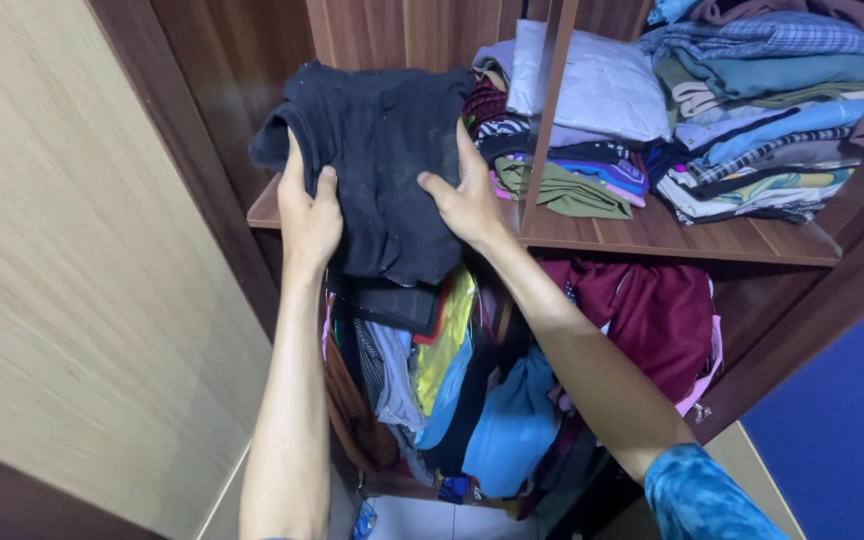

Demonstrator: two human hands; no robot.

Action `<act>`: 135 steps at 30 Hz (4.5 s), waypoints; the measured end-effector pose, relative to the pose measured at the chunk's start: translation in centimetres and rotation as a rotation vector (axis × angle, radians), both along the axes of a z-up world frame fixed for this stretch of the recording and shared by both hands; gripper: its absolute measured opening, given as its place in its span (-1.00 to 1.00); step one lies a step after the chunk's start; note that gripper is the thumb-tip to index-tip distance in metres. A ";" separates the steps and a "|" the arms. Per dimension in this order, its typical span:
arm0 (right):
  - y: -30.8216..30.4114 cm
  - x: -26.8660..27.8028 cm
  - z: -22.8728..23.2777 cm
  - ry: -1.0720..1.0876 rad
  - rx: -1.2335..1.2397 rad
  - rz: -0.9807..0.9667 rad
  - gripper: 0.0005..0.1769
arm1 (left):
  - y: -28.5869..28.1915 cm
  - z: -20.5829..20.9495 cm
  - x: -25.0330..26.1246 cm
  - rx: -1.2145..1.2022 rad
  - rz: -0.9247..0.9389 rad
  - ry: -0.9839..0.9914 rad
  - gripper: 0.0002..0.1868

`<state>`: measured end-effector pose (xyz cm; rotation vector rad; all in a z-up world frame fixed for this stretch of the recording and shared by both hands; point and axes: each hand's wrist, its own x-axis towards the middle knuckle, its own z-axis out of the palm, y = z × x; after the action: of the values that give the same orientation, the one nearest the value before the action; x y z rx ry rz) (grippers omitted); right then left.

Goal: Picking up folded clothes from a bed and placing them neatly onto a shelf in a wardrobe

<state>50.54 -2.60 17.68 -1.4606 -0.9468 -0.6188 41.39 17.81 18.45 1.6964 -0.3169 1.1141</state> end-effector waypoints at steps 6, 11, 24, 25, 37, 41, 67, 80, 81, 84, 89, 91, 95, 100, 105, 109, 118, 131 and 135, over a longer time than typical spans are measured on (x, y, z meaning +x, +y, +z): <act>0.8 3.2 1.9 0.065 0.029 -0.036 -0.04 | 0.9 2.5 3.6 0.032 -0.018 -0.037 -0.34; 1.9 3.1 5.0 0.136 0.031 -0.063 -0.06 | 2.4 4.3 7.4 0.029 -0.066 -0.023 -0.34; 3.4 8.7 7.5 0.209 0.072 -0.097 0.00 | 5.0 6.8 15.8 0.053 -0.047 0.000 -0.38; 3.4 9.4 7.7 0.204 0.073 -0.099 0.00 | 5.0 7.3 16.0 0.054 -0.050 -0.004 -0.38; 4.0 14.4 5.2 0.310 0.116 -0.271 0.03 | 6.1 6.5 18.8 0.102 0.103 0.020 -0.45; 2.8 12.3 4.1 0.507 -0.381 -0.488 0.22 | 7.2 4.3 19.8 0.122 0.252 0.600 -0.34; 3.7 5.8 3.0 -0.094 -0.622 -0.612 -0.42 | 2.8 2.8 13.7 0.687 0.447 0.651 -0.44; 2.8 6.2 1.4 0.194 -0.974 -0.538 -0.10 | 1.6 3.1 9.8 0.694 0.337 0.880 -0.26; 2.8 6.2 1.3 0.189 -0.976 -0.536 -0.10 | 1.4 3.2 9.4 0.693 0.342 0.883 -0.25; 2.3 5.4 1.3 0.202 -0.956 -0.492 -0.07 | 1.1 3.1 8.5 0.687 0.338 0.897 -0.24; 1.8 3.2 1.6 0.180 -0.961 -0.498 -0.12 | 1.2 2.3 8.1 0.682 0.332 0.879 -0.28; 1.9 2.8 1.3 0.162 -0.973 -0.500 -0.14 | 1.4 1.7 7.6 0.674 0.337 0.863 -0.31; 1.8 3.0 0.4 0.120 -0.948 -0.532 -0.18 | 1.5 1.2 6.8 0.682 0.328 0.809 -0.34; 1.5 2.2 -0.7 0.095 -0.912 -0.559 -0.20 | 1.5 0.0 5.5 0.679 0.329 0.754 -0.36; 0.7 -0.6 -1.1 -0.069 -0.751 -0.665 -0.35 | 0.9 -1.3 3.5 0.686 0.480 0.573 -0.39; -0.4 -4.1 -0.7 -0.123 -0.695 -0.671 -0.42 | 0.5 -2.3 1.3 0.704 0.551 0.433 -0.41; -2.6 -7.9 -2.3 -0.214 -0.644 -0.658 -0.47 | -1.4 -4.2 -4.8 0.679 0.668 0.292 -0.42; -5.0 -13.1 -6.1 -0.286 -0.656 -0.570 -0.51 | -3.6 -8.9 -11.3 0.635 0.693 0.379 -0.38; -5.1 -14.9 -7.2 -0.286 -0.643 -0.507 -0.52 | -4.7 -9.6 -13.6 0.601 0.686 0.455 -0.37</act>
<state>35.64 -7.74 10.45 -2.2684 -1.0544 -0.9648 27.84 13.08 8.88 2.6528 0.2789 1.1165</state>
